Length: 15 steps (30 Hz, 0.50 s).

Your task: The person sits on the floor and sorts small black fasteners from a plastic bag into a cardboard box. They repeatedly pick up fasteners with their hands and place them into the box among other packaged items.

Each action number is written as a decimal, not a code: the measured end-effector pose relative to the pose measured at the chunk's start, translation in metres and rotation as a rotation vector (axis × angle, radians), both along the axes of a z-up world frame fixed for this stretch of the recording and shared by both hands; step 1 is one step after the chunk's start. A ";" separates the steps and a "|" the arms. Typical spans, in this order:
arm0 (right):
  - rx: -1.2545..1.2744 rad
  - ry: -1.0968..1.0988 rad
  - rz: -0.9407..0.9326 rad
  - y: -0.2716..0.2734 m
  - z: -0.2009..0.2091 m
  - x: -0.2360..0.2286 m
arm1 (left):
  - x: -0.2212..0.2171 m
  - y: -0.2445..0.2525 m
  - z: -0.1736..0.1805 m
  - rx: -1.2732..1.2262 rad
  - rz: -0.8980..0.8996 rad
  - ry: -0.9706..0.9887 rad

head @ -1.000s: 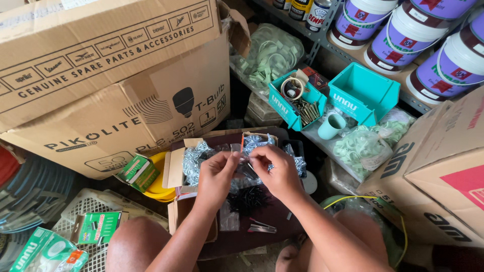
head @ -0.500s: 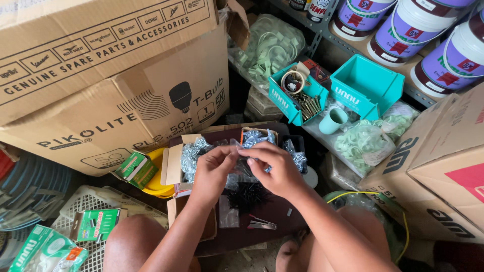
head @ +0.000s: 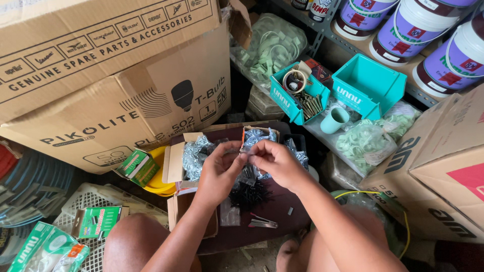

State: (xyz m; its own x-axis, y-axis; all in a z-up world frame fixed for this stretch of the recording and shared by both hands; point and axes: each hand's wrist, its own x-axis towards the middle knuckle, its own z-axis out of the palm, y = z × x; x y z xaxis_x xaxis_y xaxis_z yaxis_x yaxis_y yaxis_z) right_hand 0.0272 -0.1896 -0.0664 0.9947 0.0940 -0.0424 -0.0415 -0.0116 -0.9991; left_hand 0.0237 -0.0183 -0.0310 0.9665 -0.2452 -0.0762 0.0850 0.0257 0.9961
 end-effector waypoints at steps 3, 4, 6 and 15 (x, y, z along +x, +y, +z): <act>0.066 0.035 -0.001 0.000 0.003 0.000 | 0.001 0.000 -0.004 -0.010 -0.022 0.044; 0.066 0.033 0.002 0.001 0.005 0.002 | 0.004 0.001 -0.007 -0.010 -0.020 0.042; 0.014 -0.012 0.019 0.000 0.007 0.001 | 0.006 0.001 -0.016 -0.051 0.022 0.059; -0.133 -0.104 0.059 0.002 0.019 -0.003 | 0.007 0.008 -0.013 -0.080 0.070 0.155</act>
State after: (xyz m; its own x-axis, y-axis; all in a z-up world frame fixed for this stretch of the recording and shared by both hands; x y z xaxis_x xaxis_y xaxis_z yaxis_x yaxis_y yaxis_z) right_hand 0.0247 -0.1873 -0.0469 0.9873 0.1525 0.0442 0.0663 -0.1430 -0.9875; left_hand 0.0308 -0.0103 -0.0441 0.9596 -0.1892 -0.2084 0.2325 0.1157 0.9657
